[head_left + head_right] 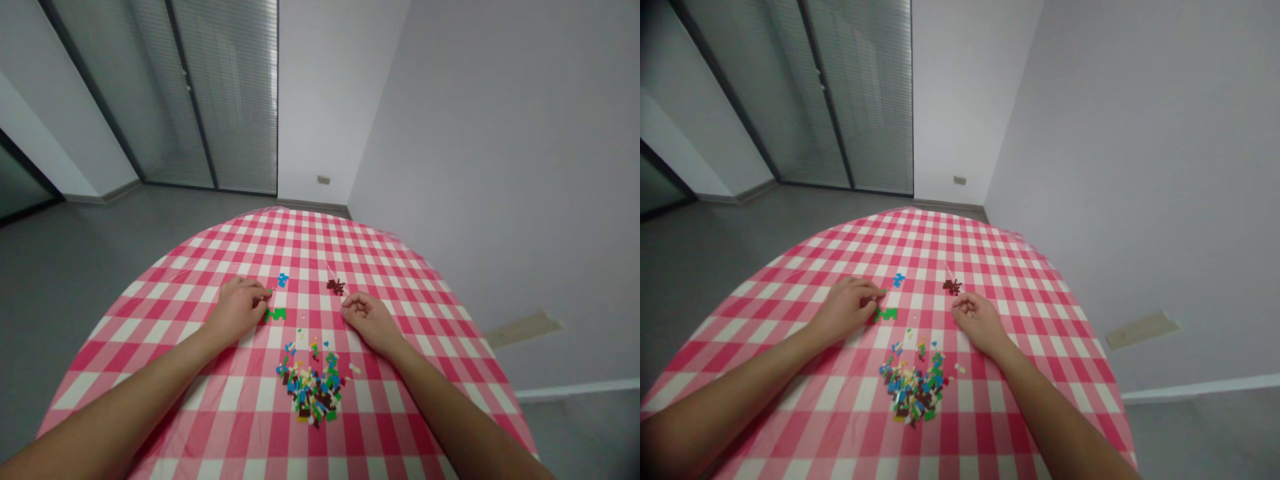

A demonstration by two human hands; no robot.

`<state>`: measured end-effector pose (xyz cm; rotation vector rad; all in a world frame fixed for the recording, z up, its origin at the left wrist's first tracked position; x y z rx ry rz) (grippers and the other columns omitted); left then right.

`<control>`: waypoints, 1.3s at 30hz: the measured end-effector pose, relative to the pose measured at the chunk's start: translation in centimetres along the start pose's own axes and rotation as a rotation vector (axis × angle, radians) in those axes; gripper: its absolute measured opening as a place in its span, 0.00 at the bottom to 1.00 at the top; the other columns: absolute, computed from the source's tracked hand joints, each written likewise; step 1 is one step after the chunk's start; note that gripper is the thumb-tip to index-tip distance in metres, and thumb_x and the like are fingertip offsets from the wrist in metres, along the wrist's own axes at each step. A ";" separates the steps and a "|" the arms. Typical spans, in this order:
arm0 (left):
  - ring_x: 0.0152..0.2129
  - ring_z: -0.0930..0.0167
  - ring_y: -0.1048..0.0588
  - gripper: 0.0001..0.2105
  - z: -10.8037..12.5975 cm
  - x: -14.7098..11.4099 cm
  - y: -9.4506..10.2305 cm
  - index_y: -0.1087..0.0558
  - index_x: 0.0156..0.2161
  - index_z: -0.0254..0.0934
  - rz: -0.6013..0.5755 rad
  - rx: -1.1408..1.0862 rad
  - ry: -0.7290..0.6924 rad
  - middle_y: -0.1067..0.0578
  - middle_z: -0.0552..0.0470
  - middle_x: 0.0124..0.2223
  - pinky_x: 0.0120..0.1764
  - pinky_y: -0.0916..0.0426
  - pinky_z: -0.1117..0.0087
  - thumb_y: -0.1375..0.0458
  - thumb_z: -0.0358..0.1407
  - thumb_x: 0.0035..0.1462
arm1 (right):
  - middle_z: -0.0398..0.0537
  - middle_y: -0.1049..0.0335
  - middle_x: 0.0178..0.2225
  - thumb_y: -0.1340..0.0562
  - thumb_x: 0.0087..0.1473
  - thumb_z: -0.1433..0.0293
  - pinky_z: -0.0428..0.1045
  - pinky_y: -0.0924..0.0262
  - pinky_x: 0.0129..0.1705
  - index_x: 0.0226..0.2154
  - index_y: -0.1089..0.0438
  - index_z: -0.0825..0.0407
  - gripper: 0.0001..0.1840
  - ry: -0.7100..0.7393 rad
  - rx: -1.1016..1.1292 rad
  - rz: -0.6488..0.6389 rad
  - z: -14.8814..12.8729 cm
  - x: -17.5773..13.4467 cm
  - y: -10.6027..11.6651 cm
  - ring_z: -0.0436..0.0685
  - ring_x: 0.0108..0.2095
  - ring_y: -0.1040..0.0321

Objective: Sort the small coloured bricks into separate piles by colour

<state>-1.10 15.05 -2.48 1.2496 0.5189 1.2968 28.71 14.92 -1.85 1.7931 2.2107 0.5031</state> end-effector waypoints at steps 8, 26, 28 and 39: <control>0.42 0.58 0.29 0.16 -0.1 0.1 -0.2 0.21 0.44 0.38 -0.046 -0.014 0.014 0.21 0.47 0.48 0.46 0.37 0.54 0.48 0.28 0.54 | 0.40 0.37 0.22 0.37 0.49 0.64 0.45 0.50 0.23 0.31 0.33 0.51 0.08 -0.010 -0.005 -0.007 -0.2 -0.1 0.0 0.49 0.21 0.44; 0.48 0.56 0.30 0.20 0.1 0.3 -0.7 0.26 0.53 0.38 -0.067 -0.017 0.013 0.26 0.46 0.56 0.51 0.40 0.51 0.52 0.28 0.58 | 0.43 0.33 0.22 0.36 0.48 0.69 0.46 0.47 0.24 0.30 0.27 0.52 0.05 0.019 -0.125 -0.142 -0.1 -0.3 -0.3 0.50 0.23 0.40; 0.47 0.57 0.31 0.19 0.1 0.3 -0.5 0.25 0.51 0.39 -0.043 -0.024 0.019 0.25 0.46 0.54 0.50 0.39 0.51 0.51 0.28 0.58 | 0.44 0.31 0.23 0.36 0.48 0.68 0.46 0.46 0.26 0.31 0.26 0.51 0.05 0.034 -0.140 -0.145 -0.1 -0.4 -0.3 0.51 0.24 0.38; 0.38 0.64 0.31 0.10 4.2 -0.9 0.4 0.23 0.44 0.42 -0.075 -0.187 -0.358 0.24 0.49 0.39 0.42 0.38 0.61 0.46 0.33 0.64 | 0.43 0.32 0.23 0.36 0.49 0.68 0.46 0.47 0.25 0.31 0.26 0.51 0.05 0.032 -0.142 -0.156 0.0 -0.4 -0.3 0.51 0.23 0.38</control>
Point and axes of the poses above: each hand's wrist, its own x-axis towards the middle knuckle, its own y-axis out of the back of the hand, z = x × y, the point moved 1 cm from there along x, towards the middle knuckle
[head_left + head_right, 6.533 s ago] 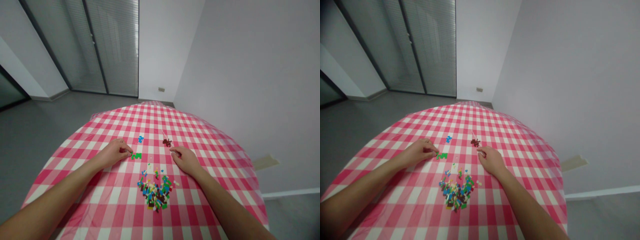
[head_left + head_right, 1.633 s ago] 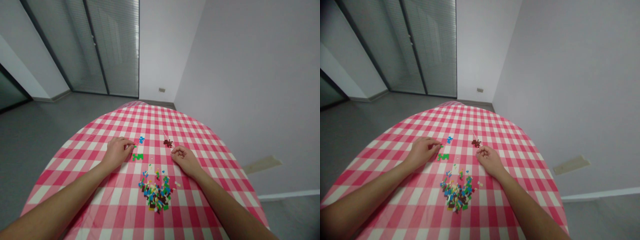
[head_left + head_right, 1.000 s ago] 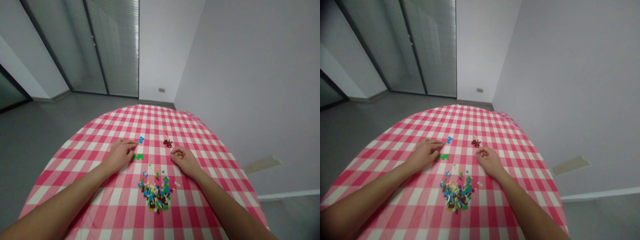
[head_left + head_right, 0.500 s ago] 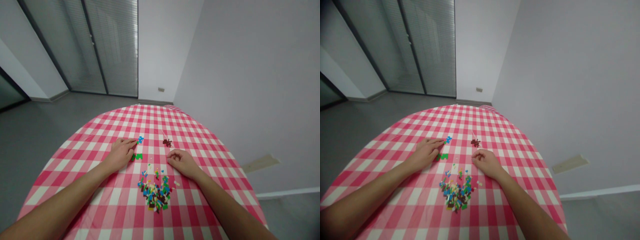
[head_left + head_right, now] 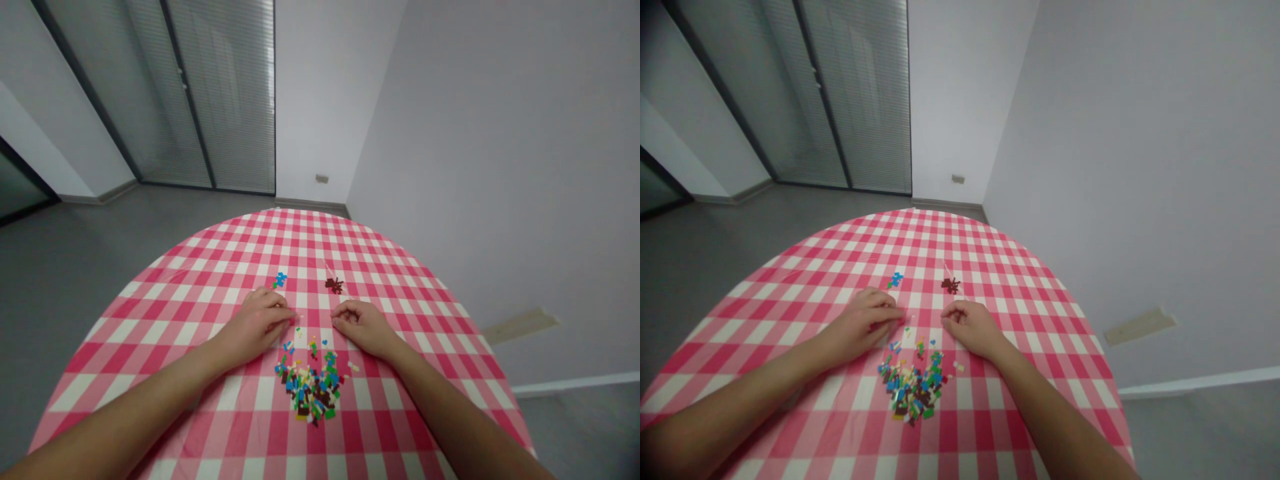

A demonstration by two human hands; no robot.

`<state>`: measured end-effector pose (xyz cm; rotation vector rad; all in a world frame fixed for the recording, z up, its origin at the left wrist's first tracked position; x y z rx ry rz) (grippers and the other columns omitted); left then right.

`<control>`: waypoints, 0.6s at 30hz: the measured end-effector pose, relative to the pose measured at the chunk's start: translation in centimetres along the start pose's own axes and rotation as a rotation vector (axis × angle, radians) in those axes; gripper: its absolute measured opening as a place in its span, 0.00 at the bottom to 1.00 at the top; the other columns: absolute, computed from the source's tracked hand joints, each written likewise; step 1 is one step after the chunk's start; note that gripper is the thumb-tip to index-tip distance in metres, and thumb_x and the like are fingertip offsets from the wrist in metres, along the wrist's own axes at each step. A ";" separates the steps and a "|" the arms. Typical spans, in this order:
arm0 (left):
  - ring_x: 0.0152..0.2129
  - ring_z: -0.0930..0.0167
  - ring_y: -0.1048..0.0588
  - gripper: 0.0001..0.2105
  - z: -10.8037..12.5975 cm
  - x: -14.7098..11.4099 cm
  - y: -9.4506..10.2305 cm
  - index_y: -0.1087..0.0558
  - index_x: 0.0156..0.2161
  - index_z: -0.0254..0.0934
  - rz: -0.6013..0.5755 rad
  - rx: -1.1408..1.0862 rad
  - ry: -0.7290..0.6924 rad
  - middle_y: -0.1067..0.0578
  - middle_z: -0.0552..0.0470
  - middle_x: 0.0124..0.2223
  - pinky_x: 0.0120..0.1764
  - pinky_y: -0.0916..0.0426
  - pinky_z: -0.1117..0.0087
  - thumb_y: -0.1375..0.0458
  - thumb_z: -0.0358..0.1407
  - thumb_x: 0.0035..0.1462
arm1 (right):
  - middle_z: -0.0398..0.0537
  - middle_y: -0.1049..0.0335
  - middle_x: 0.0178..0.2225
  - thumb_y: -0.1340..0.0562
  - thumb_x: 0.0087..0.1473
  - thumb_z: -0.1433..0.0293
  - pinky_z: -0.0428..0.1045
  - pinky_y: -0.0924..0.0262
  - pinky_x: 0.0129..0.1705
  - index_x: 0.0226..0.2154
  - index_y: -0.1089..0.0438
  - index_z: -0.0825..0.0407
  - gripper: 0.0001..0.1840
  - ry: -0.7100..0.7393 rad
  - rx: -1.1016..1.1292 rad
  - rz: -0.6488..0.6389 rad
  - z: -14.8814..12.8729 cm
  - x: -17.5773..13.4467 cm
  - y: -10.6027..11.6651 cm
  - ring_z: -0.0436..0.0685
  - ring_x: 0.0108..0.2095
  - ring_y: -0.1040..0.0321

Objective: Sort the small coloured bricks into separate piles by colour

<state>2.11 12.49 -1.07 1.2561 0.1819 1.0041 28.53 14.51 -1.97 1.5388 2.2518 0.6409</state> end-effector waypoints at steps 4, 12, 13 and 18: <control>0.42 0.62 0.32 0.10 1.1 0.1 -0.9 0.23 0.46 0.45 -0.054 0.010 -0.032 0.24 0.49 0.44 0.45 0.39 0.59 0.44 0.34 0.64 | 0.44 0.31 0.23 0.37 0.50 0.68 0.46 0.46 0.25 0.32 0.26 0.52 0.06 0.003 -0.010 0.000 -0.1 -0.1 -0.1 0.52 0.24 0.38; 0.43 0.62 0.33 0.04 0.8 0.3 -1.5 0.21 0.36 0.43 -0.050 -0.008 0.021 0.24 0.52 0.43 0.46 0.40 0.58 0.39 0.32 0.60 | 0.45 0.31 0.24 0.37 0.50 0.69 0.46 0.46 0.25 0.31 0.26 0.53 0.06 0.016 -0.025 0.009 -0.4 -0.1 0.0 0.52 0.24 0.37; 0.42 0.62 0.33 0.03 0.8 0.4 -1.5 0.21 0.35 0.42 -0.053 -0.013 0.029 0.23 0.52 0.42 0.45 0.39 0.58 0.38 0.33 0.59 | 0.45 0.30 0.24 0.38 0.50 0.69 0.46 0.46 0.26 0.32 0.26 0.53 0.06 0.019 -0.030 0.010 -0.4 -0.1 0.0 0.52 0.25 0.37; 0.37 0.65 0.30 0.05 0.7 0.5 -1.0 0.24 0.36 0.40 0.014 -0.091 0.053 0.22 0.53 0.35 0.44 0.37 0.60 0.42 0.33 0.63 | 0.45 0.31 0.24 0.38 0.50 0.69 0.46 0.45 0.26 0.32 0.26 0.53 0.07 0.016 -0.041 0.005 -0.4 -0.1 0.0 0.51 0.25 0.36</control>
Point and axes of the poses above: each hand's wrist, its own x-axis towards the middle knuckle, its own y-axis out of the back of the hand, z = x × y, the point moved 1 cm from there along x, towards the middle knuckle
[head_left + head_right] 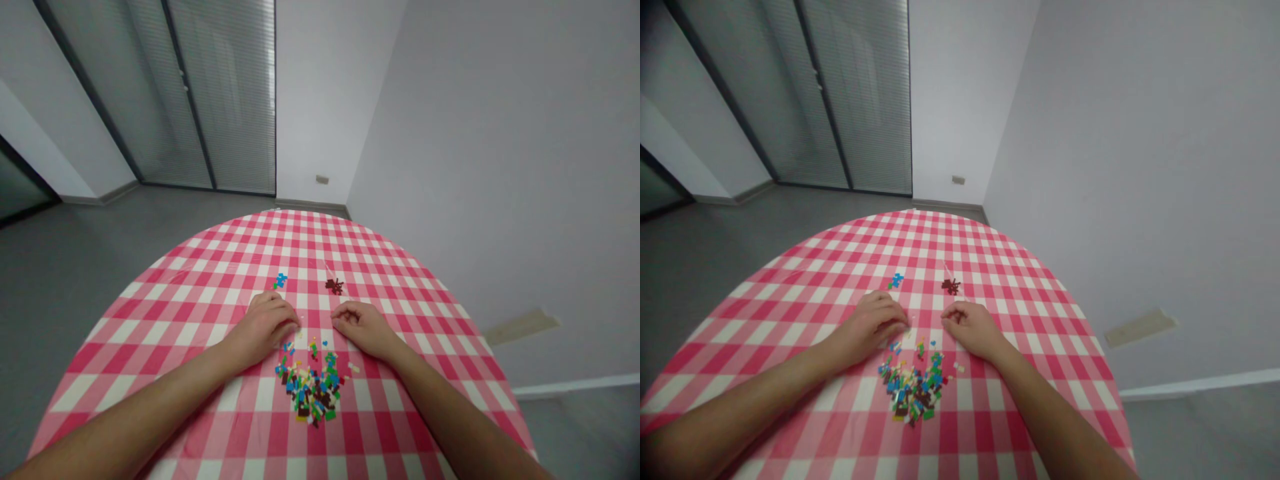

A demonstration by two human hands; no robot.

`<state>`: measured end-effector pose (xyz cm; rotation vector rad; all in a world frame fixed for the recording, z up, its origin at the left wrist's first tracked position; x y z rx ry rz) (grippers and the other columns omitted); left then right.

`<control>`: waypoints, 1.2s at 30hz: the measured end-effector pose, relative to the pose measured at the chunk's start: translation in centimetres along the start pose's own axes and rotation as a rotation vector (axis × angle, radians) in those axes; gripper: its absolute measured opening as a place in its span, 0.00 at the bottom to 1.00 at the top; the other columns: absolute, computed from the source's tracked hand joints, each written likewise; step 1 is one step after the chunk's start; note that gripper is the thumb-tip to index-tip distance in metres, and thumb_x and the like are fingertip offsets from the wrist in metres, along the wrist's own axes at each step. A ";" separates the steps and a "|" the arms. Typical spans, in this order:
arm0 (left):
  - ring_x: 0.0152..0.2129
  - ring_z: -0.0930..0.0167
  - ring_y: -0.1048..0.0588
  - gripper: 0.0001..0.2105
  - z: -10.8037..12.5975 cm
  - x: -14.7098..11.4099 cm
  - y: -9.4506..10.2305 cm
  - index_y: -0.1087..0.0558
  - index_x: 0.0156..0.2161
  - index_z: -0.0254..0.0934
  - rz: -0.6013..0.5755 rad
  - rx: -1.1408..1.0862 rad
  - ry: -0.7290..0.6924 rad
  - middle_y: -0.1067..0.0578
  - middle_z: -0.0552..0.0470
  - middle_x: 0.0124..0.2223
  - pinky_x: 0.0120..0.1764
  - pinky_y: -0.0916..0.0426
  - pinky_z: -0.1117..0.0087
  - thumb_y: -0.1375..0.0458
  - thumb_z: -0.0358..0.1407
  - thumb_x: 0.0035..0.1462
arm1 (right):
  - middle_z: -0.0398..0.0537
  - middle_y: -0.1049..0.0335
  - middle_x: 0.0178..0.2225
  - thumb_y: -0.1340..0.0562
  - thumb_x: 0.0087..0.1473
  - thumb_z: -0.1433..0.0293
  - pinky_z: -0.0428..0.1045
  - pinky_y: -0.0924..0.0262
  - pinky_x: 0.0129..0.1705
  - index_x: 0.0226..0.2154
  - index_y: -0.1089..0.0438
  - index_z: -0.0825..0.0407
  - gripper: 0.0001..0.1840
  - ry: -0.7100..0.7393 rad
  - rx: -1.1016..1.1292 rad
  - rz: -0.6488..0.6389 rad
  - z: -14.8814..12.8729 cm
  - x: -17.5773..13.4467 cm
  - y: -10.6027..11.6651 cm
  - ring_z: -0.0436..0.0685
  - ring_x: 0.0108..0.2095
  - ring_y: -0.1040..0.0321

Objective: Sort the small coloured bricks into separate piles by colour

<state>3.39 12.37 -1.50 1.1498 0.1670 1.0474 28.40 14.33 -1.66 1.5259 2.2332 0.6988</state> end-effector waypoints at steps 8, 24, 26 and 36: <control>0.40 0.64 0.24 0.09 -1.8 -0.8 1.9 0.23 0.41 0.40 0.236 -0.301 0.318 0.21 0.48 0.42 0.44 0.30 0.60 0.46 0.37 0.62 | 0.44 0.31 0.25 0.39 0.51 0.69 0.45 0.46 0.26 0.33 0.26 0.53 0.07 0.009 -0.029 -0.012 0.2 0.0 0.0 0.51 0.25 0.37; 0.41 0.61 0.22 0.13 -4.4 -0.8 3.3 0.21 0.43 0.40 0.293 -0.367 0.541 0.19 0.48 0.43 0.45 0.28 0.60 0.43 0.41 0.57 | 0.45 0.30 0.25 0.39 0.51 0.68 0.46 0.44 0.27 0.33 0.26 0.53 0.08 0.007 -0.013 -0.013 0.4 0.1 0.0 0.52 0.26 0.36; 0.38 0.62 0.21 0.13 -4.6 -0.8 3.5 0.22 0.43 0.39 0.260 -0.368 0.560 0.19 0.48 0.41 0.42 0.27 0.61 0.43 0.41 0.56 | 0.45 0.30 0.25 0.39 0.51 0.68 0.46 0.45 0.27 0.33 0.26 0.53 0.08 0.012 -0.017 -0.014 0.4 0.1 0.0 0.52 0.26 0.36; 0.30 0.63 0.22 0.08 -6.3 -1.2 3.5 0.21 0.30 0.39 0.025 -0.304 0.615 0.19 0.48 0.32 0.36 0.30 0.64 0.39 0.40 0.51 | 0.45 0.31 0.24 0.39 0.51 0.68 0.45 0.47 0.26 0.33 0.26 0.53 0.08 0.013 -0.049 -0.015 0.5 0.1 0.0 0.51 0.25 0.38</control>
Point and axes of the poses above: each hand's wrist, its own x-axis towards the middle knuckle, its own y-axis out of the back of the hand, z = x × y, the point moved 1 cm from there along x, towards the middle knuckle
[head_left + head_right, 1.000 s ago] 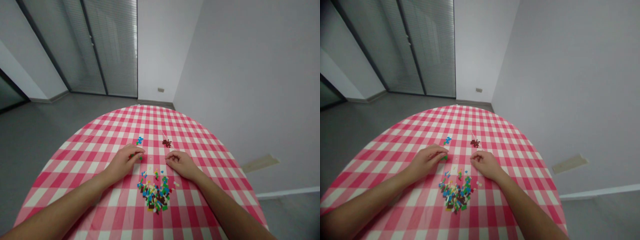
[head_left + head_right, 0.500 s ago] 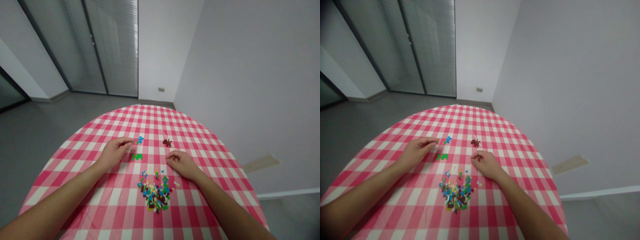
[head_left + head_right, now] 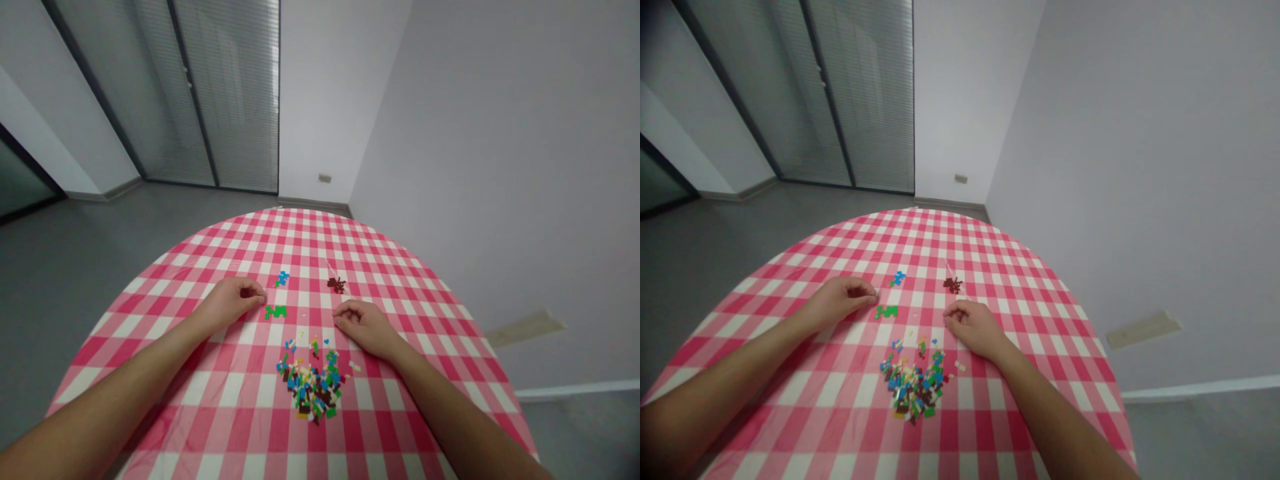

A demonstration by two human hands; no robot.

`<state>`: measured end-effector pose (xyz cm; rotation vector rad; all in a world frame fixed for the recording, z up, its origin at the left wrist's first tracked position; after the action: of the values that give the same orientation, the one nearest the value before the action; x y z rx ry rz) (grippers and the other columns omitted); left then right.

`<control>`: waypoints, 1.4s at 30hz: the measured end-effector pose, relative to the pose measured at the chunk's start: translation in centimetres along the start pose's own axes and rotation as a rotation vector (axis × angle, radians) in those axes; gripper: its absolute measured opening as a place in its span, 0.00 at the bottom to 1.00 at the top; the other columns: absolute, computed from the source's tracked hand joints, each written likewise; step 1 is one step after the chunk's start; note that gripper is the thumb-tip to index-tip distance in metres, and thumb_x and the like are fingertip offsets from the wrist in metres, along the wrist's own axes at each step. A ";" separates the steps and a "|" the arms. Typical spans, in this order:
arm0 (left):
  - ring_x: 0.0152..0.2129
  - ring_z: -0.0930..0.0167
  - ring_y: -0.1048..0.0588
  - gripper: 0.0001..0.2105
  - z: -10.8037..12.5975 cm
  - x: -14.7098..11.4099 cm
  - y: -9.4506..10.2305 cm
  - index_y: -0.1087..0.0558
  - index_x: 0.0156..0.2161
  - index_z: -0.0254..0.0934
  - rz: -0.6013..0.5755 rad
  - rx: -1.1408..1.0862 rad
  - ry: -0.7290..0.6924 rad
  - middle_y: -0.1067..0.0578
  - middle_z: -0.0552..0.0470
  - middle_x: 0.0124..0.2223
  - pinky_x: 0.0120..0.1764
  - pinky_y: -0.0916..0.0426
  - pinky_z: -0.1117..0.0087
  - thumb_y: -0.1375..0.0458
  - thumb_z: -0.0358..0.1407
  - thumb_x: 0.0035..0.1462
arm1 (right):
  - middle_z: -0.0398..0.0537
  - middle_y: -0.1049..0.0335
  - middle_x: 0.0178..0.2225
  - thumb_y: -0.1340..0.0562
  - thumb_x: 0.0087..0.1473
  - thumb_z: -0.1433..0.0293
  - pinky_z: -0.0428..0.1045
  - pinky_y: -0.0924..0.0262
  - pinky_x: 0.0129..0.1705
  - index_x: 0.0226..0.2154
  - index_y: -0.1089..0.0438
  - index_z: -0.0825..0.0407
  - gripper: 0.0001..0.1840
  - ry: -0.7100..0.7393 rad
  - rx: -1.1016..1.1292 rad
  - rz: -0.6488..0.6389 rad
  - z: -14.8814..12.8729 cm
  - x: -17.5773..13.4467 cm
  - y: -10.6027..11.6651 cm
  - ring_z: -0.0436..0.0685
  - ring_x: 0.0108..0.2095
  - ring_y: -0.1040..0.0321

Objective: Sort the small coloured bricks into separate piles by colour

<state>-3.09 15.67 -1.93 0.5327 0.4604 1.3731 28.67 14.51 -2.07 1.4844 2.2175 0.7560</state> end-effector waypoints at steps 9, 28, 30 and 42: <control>0.32 0.62 0.22 0.10 -0.8 0.4 0.2 0.19 0.30 0.40 -0.005 0.075 -0.023 0.19 0.46 0.35 0.36 0.31 0.65 0.39 0.43 0.49 | 0.44 0.31 0.24 0.39 0.51 0.68 0.45 0.47 0.26 0.33 0.26 0.53 0.07 -0.010 0.011 -0.001 -0.3 0.0 0.0 0.51 0.25 0.38; 0.28 0.65 0.25 0.09 0.1 0.1 0.4 0.18 0.30 0.42 -0.035 0.228 -0.170 0.21 0.47 0.31 0.33 0.32 0.66 0.42 0.38 0.51 | 0.44 0.30 0.24 0.39 0.52 0.68 0.45 0.46 0.26 0.33 0.26 0.53 0.07 -0.002 0.015 -0.004 -0.3 0.1 -0.1 0.51 0.24 0.37; 0.29 0.64 0.25 0.09 0.4 0.0 0.3 0.18 0.29 0.42 -0.047 0.229 -0.188 0.21 0.47 0.31 0.33 0.33 0.66 0.42 0.38 0.52 | 0.45 0.30 0.24 0.38 0.51 0.68 0.45 0.45 0.26 0.33 0.26 0.53 0.07 -0.003 0.008 -0.002 -0.3 0.1 -0.1 0.51 0.24 0.37; 0.32 0.65 0.26 0.08 1.3 -0.4 0.0 0.18 0.30 0.44 -0.043 0.244 -0.228 0.22 0.49 0.31 0.40 0.34 0.64 0.41 0.38 0.53 | 0.46 0.27 0.25 0.39 0.51 0.69 0.46 0.43 0.26 0.33 0.25 0.52 0.07 0.028 -0.051 0.003 -0.5 0.0 0.1 0.52 0.26 0.34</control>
<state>-2.34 15.18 -0.89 0.8645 0.4519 1.2044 28.47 14.43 -1.66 1.4615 2.2004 0.8329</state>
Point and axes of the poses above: each hand's wrist, its own x-axis towards the middle knuckle, its own y-axis out of the back of the hand, z = x × y, the point moved 1 cm from there along x, towards the middle knuckle
